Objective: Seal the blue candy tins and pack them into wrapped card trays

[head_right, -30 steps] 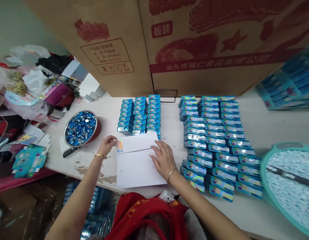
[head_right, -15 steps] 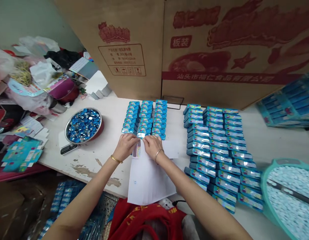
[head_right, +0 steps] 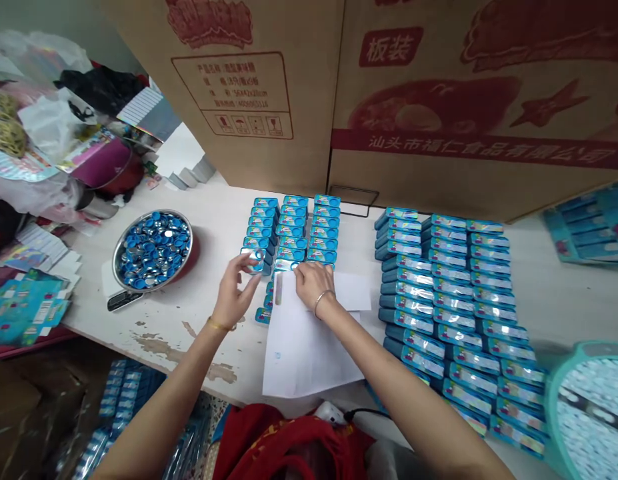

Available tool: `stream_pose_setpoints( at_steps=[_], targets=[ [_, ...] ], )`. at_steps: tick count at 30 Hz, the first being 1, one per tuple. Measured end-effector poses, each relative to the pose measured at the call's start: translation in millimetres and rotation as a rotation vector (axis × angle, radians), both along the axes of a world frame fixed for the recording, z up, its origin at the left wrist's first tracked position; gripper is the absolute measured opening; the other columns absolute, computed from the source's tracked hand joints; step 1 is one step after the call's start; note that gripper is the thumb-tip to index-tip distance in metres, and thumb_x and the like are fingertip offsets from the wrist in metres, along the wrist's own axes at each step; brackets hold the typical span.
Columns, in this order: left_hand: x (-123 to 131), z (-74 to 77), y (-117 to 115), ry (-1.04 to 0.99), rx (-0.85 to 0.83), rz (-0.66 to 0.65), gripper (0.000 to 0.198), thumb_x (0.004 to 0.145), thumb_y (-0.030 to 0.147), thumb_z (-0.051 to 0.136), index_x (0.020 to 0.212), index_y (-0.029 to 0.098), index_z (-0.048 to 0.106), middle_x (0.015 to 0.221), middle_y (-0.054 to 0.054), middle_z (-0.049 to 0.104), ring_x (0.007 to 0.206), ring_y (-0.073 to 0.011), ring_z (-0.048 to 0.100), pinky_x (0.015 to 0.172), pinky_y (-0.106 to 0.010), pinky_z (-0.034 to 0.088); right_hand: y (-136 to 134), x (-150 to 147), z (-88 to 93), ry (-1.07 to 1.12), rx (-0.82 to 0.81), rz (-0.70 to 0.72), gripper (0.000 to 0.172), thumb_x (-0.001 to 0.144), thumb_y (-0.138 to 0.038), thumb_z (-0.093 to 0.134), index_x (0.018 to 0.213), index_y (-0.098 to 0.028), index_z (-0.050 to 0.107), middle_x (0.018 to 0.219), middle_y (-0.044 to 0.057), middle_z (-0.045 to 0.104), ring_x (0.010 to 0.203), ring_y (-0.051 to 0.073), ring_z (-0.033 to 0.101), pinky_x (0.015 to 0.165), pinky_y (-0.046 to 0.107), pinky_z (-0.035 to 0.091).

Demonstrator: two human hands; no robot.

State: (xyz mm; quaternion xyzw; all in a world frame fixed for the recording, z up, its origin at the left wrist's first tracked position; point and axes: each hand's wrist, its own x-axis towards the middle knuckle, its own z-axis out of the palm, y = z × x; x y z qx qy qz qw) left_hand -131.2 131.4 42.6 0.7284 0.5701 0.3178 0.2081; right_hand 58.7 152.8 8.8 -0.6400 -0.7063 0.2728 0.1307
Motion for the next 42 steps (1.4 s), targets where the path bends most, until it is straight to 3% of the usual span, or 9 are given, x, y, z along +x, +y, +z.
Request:
stream_pose_setpoints(
  at_steps=[3, 6, 12, 17, 22, 26, 31, 36, 42],
  targets=[
    [0.6, -11.2, 17.6, 0.278, -0.032, -0.205, 0.06, 0.088, 0.016, 0.048, 0.144, 0.021, 0.026, 0.101, -0.005, 0.066, 0.091, -0.0199, 0.059, 0.083, -0.034, 0.046, -0.3, -6.9, 6.7, 0.049, -0.007, 0.033, 0.028, 0.092, -0.027, 0.044, 0.072, -0.02, 0.061, 0.084, 0.004, 0.068, 0.089, 0.02, 0.057, 0.073, 0.032, 0.026],
    [2.1, -22.7, 20.5, 0.493, 0.046, -0.262, 0.062, 0.089, 0.011, 0.042, 0.147, 0.021, 0.022, 0.084, -0.003, 0.067, 0.077, -0.0191, 0.061, 0.075, -0.033, 0.046, 3.5, -12.1, 10.8, 0.092, -0.069, 0.0, 0.026, 0.091, -0.026, 0.045, 0.073, -0.02, 0.063, 0.085, 0.003, 0.069, 0.089, 0.019, 0.058, 0.074, 0.03, 0.027],
    [-5.3, -34.2, 4.7, 0.521, 0.222, -0.285, 0.063, 0.091, 0.009, 0.04, 0.148, 0.02, 0.017, 0.078, -0.002, 0.067, 0.07, -0.0153, 0.063, 0.069, -0.028, 0.046, 17.7, -17.0, 11.4, 0.142, -0.232, -0.057, 0.025, 0.089, -0.028, 0.046, 0.078, -0.022, 0.068, 0.08, 0.002, 0.07, 0.08, 0.018, 0.059, 0.071, 0.028, 0.031],
    [-17.0, -24.9, -8.5, 0.314, 0.126, -0.255, 0.056, 0.091, 0.014, 0.043, 0.145, 0.021, 0.028, 0.088, -0.005, 0.066, 0.079, -0.0171, 0.062, 0.075, -0.031, 0.049, 21.0, -28.1, 2.0, 0.116, -0.238, -0.03, 0.026, 0.09, -0.029, 0.045, 0.079, -0.022, 0.068, 0.082, 0.003, 0.071, 0.081, 0.019, 0.06, 0.074, 0.031, 0.032],
    [-23.5, 13.8, -10.2, -0.244, 0.073, 0.197, 0.067, 0.083, 0.022, 0.062, 0.142, 0.023, 0.03, 0.08, 0.001, 0.056, 0.075, -0.0123, 0.056, 0.075, -0.027, 0.048, 15.6, -44.2, -26.3, 0.103, -0.11, -0.002, 0.029, 0.092, -0.026, 0.04, 0.088, -0.019, 0.068, 0.095, 0.01, 0.069, 0.096, 0.025, 0.057, 0.085, 0.039, 0.034],
    [-11.5, 30.4, 4.9, -0.61, -0.019, 0.392, 0.069, 0.077, 0.024, 0.07, 0.137, 0.025, 0.035, 0.078, 0.003, 0.053, 0.072, -0.0103, 0.054, 0.069, -0.023, 0.048, 3.4, -46.3, -29.6, 0.561, 0.096, -0.04, 0.044, 0.094, -0.048, 0.036, 0.111, -0.018, 0.063, 0.112, 0.014, 0.064, 0.109, 0.026, 0.053, 0.095, 0.042, 0.038],
    [29.6, 14.4, 26.2, -0.753, -0.149, 0.356, 0.068, 0.075, 0.024, 0.071, 0.134, 0.025, 0.037, 0.077, 0.003, 0.053, 0.071, -0.0098, 0.054, 0.068, -0.022, 0.046, -7.4, -24.6, -3.1, 1.055, -0.047, -0.241, 0.053, 0.085, -0.065, 0.044, 0.107, -0.021, 0.063, 0.096, 0.007, 0.067, 0.093, 0.022, 0.061, 0.084, 0.037, 0.046],
    [76.6, -8.4, 50.4, -0.803, -0.24, 0.301, 0.066, 0.075, 0.022, 0.07, 0.133, 0.024, 0.039, 0.076, 0.003, 0.052, 0.071, -0.0092, 0.052, 0.067, -0.021, 0.045, 7.1, 19.2, 2.0, 0.998, -0.053, -0.517, 0.037, 0.077, -0.055, 0.061, 0.065, -0.02, 0.056, 0.06, -0.002, 0.053, 0.062, 0.014, 0.05, 0.065, 0.029, 0.042],
    [118.5, -22.0, 82.7, -0.88, -0.308, 0.233, 0.067, 0.071, 0.025, 0.073, 0.13, 0.023, 0.042, 0.074, 0.004, 0.052, 0.067, -0.0091, 0.052, 0.062, -0.02, 0.044, 35.3, 75.8, -13.3, 0.931, -0.038, -0.722, 0.056, 0.077, -0.072, 0.046, 0.074, -0.019, 0.064, 0.068, 0.002, 0.058, 0.065, 0.015, 0.049, 0.066, 0.03, 0.04]
  ],
)
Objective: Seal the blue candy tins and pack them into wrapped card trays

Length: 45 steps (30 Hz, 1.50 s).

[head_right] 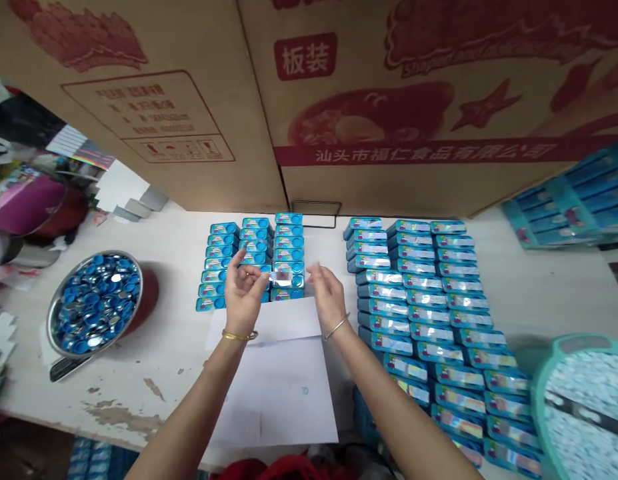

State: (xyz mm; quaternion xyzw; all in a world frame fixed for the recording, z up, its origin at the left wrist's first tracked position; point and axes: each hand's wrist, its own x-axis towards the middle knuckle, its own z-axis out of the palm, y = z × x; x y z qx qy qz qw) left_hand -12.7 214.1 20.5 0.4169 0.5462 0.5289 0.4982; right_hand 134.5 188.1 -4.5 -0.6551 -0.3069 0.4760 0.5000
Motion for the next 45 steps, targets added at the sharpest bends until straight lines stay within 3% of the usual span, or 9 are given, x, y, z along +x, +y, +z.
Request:
stream_pose_setpoints(
  at_steps=[7, 12, 19, 24, 30, 33, 38, 42, 45],
  targets=[
    [25.9, -21.4, 19.4, 0.064, -0.026, -0.057, 0.067, 0.073, 0.024, 0.07, 0.132, 0.021, 0.04, 0.075, 0.003, 0.052, 0.065, -0.0092, 0.052, 0.059, -0.02, 0.044, 15.2, -1.0, -18.7, 0.158, 0.004, 0.027, 0.043, 0.067, -0.062, 0.065, 0.067, -0.02, 0.058, 0.062, -0.002, 0.056, 0.061, 0.013, 0.048, 0.061, 0.028, 0.041],
    [26.2, -46.7, 30.4, 0.396, -0.022, -0.075, 0.066, 0.075, 0.02, 0.063, 0.136, 0.021, 0.037, 0.076, 0.003, 0.053, 0.066, -0.0116, 0.054, 0.063, -0.024, 0.045, 23.7, 7.2, -43.7, -0.248, 0.058, 0.114, 0.032, 0.083, -0.046, 0.051, 0.065, -0.021, 0.058, 0.061, -0.002, 0.055, 0.058, 0.013, 0.046, 0.059, 0.026, 0.038],
    [31.7, -59.8, 35.5, 0.775, -0.094, -0.053, 0.066, 0.075, 0.016, 0.058, 0.137, 0.019, 0.037, 0.076, 0.003, 0.059, 0.075, -0.0166, 0.058, 0.093, -0.044, 0.035, 31.9, 14.8, -57.1, -0.593, 0.016, 0.232, 0.029, 0.086, -0.035, 0.047, 0.066, -0.02, 0.063, 0.064, 0.0, 0.061, 0.063, 0.014, 0.053, 0.064, 0.027, 0.035],
    [34.5, -64.4, 33.3, 0.889, -0.093, -0.048, 0.071, 0.074, 0.019, 0.059, 0.14, 0.017, 0.033, 0.083, -0.002, 0.06, 0.087, -0.0235, 0.056, 0.092, -0.048, 0.033, 29.3, 13.3, -74.5, -0.496, -0.022, 0.205, 0.029, 0.085, -0.04, 0.048, 0.07, -0.02, 0.062, 0.063, -0.001, 0.06, 0.063, 0.014, 0.053, 0.065, 0.026, 0.037],
    [38.4, -61.7, 33.6, 0.987, -0.116, 0.036, 0.082, 0.068, 0.024, 0.065, 0.142, 0.02, 0.029, 0.11, -0.013, 0.05, 0.104, -0.0342, 0.047, 0.089, -0.053, 0.035, 28.4, 5.6, -111.0, -0.255, -0.085, 0.111, 0.04, 0.081, -0.046, 0.052, 0.111, -0.02, 0.055, 0.054, -0.009, 0.049, 0.053, 0.013, 0.048, 0.056, 0.024, 0.038],
    [37.5, -63.9, 34.7, 0.973, -0.128, 0.015, 0.077, 0.07, 0.02, 0.063, 0.139, 0.022, 0.031, 0.11, -0.012, 0.048, 0.104, -0.0332, 0.048, 0.091, -0.053, 0.035, 32.6, 4.1, -120.8, -0.288, -0.134, 0.163, 0.036, 0.081, -0.036, 0.051, 0.114, -0.021, 0.054, 0.056, -0.008, 0.049, 0.054, 0.014, 0.049, 0.058, 0.025, 0.038],
    [26.4, -54.9, 36.8, 0.833, -0.023, 0.035, 0.058, 0.069, 0.022, 0.069, 0.123, 0.02, 0.049, 0.109, -0.01, 0.046, 0.106, -0.028, 0.047, 0.095, -0.046, 0.037, 37.1, 12.3, -109.8, -0.34, -0.112, 0.154, 0.029, 0.081, -0.033, 0.05, 0.105, -0.02, 0.06, 0.064, -0.002, 0.054, 0.062, 0.017, 0.051, 0.062, 0.029, 0.041],
    [25.0, -25.6, 36.8, 0.604, 0.076, 0.046, 0.02, 0.075, 0.032, 0.068, 0.088, 0.019, 0.061, 0.099, -0.005, 0.049, 0.1, -0.0205, 0.049, 0.094, -0.036, 0.039, 39.9, 16.9, -75.7, -0.142, 0.011, -0.042, 0.047, 0.085, -0.059, 0.041, 0.094, -0.018, 0.064, 0.084, 0.005, 0.063, 0.077, 0.018, 0.055, 0.07, 0.03, 0.045],
    [30.6, -12.9, 39.0, 0.383, -0.02, -0.008, 0.016, 0.077, 0.033, 0.066, 0.081, 0.018, 0.061, 0.09, -0.003, 0.053, 0.088, -0.0158, 0.052, 0.084, -0.03, 0.043, 45.4, 13.1, -49.8, 0.08, -0.016, 0.005, 0.057, 0.084, -0.067, 0.037, 0.087, -0.018, 0.065, 0.08, 0.005, 0.064, 0.073, 0.016, 0.055, 0.068, 0.029, 0.045]
  ],
)
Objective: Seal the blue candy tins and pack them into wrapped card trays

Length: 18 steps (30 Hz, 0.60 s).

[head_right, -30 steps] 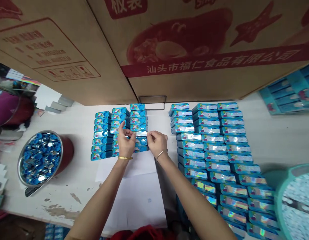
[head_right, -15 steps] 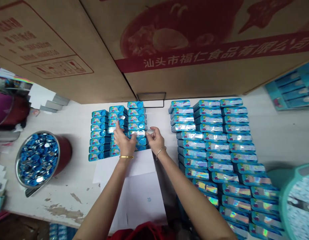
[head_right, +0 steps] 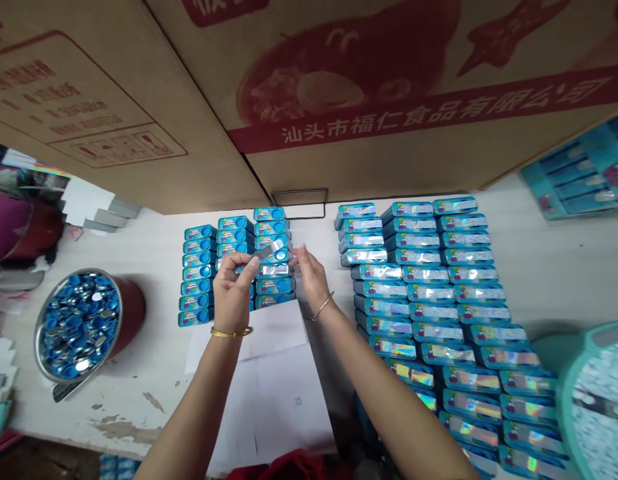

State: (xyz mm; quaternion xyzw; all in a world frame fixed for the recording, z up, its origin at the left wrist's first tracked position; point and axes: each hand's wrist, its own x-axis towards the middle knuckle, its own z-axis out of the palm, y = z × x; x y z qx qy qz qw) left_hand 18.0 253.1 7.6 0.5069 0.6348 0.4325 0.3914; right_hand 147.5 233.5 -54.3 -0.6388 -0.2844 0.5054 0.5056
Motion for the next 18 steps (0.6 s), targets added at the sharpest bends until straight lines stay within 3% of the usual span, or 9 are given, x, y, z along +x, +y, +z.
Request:
stream_pose_setpoints(
  at_steps=[2, 5, 13, 18],
  targets=[
    [3.1, -2.6, 4.0, -0.074, -0.056, -0.008, 0.015, 0.076, 0.032, 0.066, 0.077, 0.017, 0.061, 0.083, -0.002, 0.054, 0.082, -0.0147, 0.052, 0.079, -0.029, 0.044, 4.3, -3.7, 10.2, 0.089, 0.027, 0.029, 0.05, 0.08, -0.066, 0.047, 0.078, -0.019, 0.063, 0.07, 0.002, 0.06, 0.066, 0.014, 0.052, 0.065, 0.028, 0.044],
    [4.2, -16.9, 13.3, -0.071, -0.085, 0.013, 0.014, 0.073, 0.028, 0.067, 0.07, 0.017, 0.061, 0.078, -0.001, 0.054, 0.077, -0.0143, 0.052, 0.074, -0.029, 0.045, 9.6, -5.5, 12.0, 0.054, 0.099, 0.009, 0.039, 0.078, -0.057, 0.057, 0.064, -0.021, 0.054, 0.061, -0.001, 0.053, 0.061, 0.013, 0.047, 0.061, 0.027, 0.041],
    [4.9, -48.0, 30.5, 0.333, -0.036, 0.066, 0.009, 0.069, 0.021, 0.067, 0.063, 0.019, 0.061, 0.082, -0.002, 0.054, 0.085, -0.0199, 0.051, 0.087, -0.039, 0.04, 15.5, 4.9, -5.6, -0.577, 0.074, 0.161, 0.035, 0.088, -0.039, 0.044, 0.062, -0.021, 0.058, 0.058, -0.001, 0.052, 0.061, 0.014, 0.047, 0.064, 0.027, 0.034],
    [9.5, -54.9, 27.1, 0.53, -0.056, 0.034, 0.009, 0.071, 0.022, 0.065, 0.065, 0.019, 0.059, 0.088, -0.005, 0.053, 0.095, -0.0272, 0.049, 0.09, -0.047, 0.034, 18.2, 4.4, -18.1, -0.697, 0.028, 0.229, 0.034, 0.088, -0.036, 0.043, 0.064, -0.02, 0.06, 0.063, 0.001, 0.057, 0.067, 0.015, 0.052, 0.07, 0.029, 0.034]
  ],
)
